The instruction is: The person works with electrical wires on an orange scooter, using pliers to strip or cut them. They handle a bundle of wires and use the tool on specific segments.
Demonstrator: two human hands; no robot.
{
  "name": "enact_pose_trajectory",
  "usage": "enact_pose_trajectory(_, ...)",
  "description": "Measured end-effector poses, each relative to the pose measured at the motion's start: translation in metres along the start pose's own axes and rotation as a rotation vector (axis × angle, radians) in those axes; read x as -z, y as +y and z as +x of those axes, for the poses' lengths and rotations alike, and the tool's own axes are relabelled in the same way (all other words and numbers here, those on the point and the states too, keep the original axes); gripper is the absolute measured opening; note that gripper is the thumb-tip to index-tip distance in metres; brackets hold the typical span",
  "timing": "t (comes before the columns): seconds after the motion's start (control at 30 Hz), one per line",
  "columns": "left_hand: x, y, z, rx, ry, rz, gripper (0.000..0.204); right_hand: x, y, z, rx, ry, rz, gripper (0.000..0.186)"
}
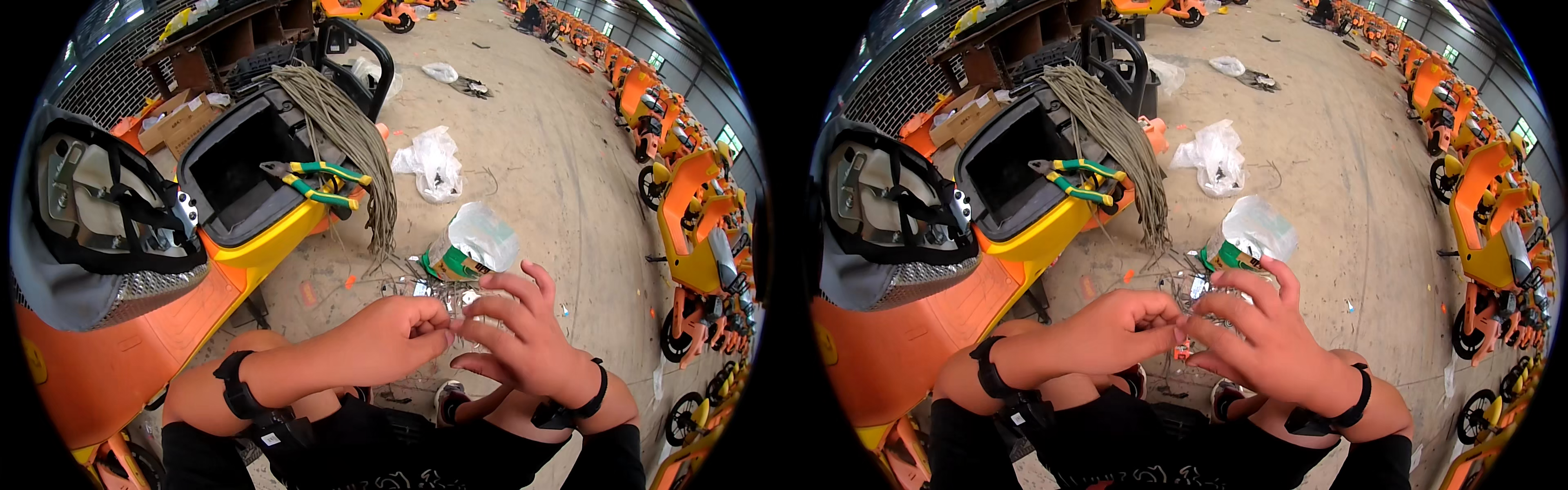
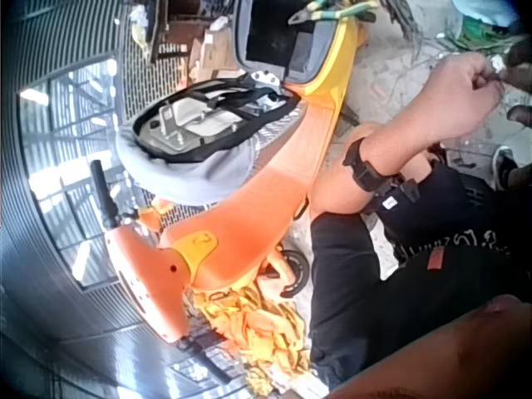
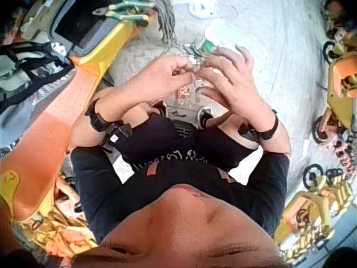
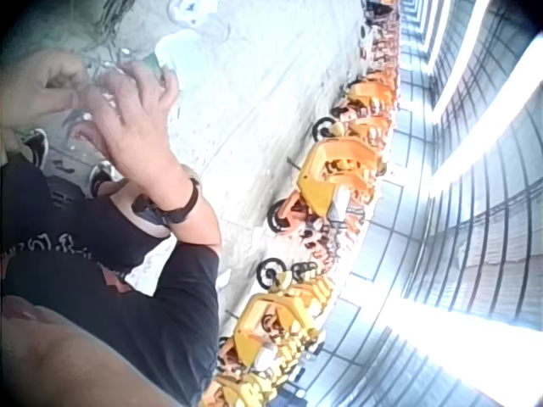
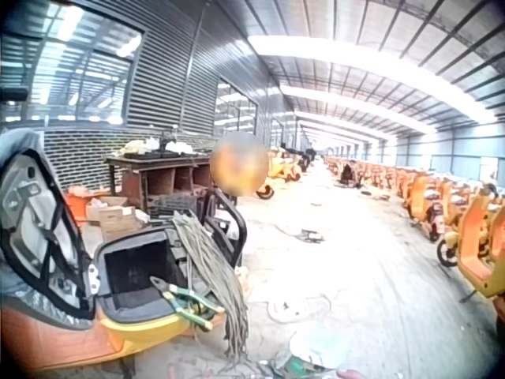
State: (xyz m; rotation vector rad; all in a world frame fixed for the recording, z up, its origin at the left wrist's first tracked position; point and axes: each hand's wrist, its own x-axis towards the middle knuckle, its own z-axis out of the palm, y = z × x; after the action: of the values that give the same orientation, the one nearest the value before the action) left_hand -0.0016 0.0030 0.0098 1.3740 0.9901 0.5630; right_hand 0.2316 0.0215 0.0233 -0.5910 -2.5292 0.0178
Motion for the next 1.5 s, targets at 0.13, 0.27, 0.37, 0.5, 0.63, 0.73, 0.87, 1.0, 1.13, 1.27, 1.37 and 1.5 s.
enact_pose_trajectory(0.13, 0.001, -0.006, 0.004, -0.003, -0.146, -0.086, 0.017, 0.000, -0.003, -0.006, 0.113, 0.013, -0.075, 0.025)
enact_pose_trajectory(0.27, 0.005, 0.002, 0.004, 0.098, -0.243, -0.132, 0.018, 0.003, -0.001, -0.008, 0.142, 0.006, -0.045, 0.021)
enact_pose_trajectory(0.37, 0.003, 0.006, 0.002, 0.120, -0.236, -0.157, 0.018, 0.003, 0.002, -0.007, 0.133, -0.006, -0.036, 0.020)
enact_pose_trajectory(0.5, -0.004, -0.003, -0.001, -0.201, -0.054, 0.216, 0.013, -0.004, 0.003, -0.003, 0.002, -0.041, 0.196, 0.011)
enact_pose_trajectory(0.63, -0.013, -0.008, -0.005, -0.623, 0.134, 0.750, 0.015, -0.003, -0.002, -0.005, -0.813, -0.405, 1.038, 0.012)
enact_pose_trajectory(0.73, -0.014, -0.002, -0.007, -0.770, 0.192, 0.946, 0.015, -0.019, 0.003, -0.014, -1.173, -0.350, 1.721, 0.016)
enact_pose_trajectory(0.87, -0.018, 0.001, -0.008, -0.880, 0.296, 1.081, 0.018, -0.011, -0.002, -0.008, -1.245, -0.318, 1.805, 0.018)
enact_pose_trajectory(1.0, -0.015, -0.009, -0.004, -0.551, 0.213, 0.629, 0.015, -0.013, 0.004, -0.009, -0.970, -0.314, 1.327, 0.013)
enact_pose_trajectory(1.13, -0.003, 0.002, 0.003, -0.044, 0.038, -0.002, 0.017, -0.011, 0.002, -0.009, -0.586, -0.169, 0.665, 0.018)
enact_pose_trajectory(1.27, 0.001, -0.004, 0.010, 0.015, -0.006, -0.079, 0.017, -0.008, -0.003, -0.001, -0.210, 0.044, 0.123, 0.036)
enact_pose_trajectory(1.37, -0.003, -0.009, 0.010, -0.062, -0.001, -0.104, 0.019, -0.005, -0.008, -0.001, -0.057, 0.062, -0.098, 0.034)
enact_pose_trajectory(1.5, -0.005, -0.013, 0.007, -0.008, -0.040, -0.073, 0.020, -0.004, -0.008, -0.006, 0.023, 0.032, -0.186, 0.023)
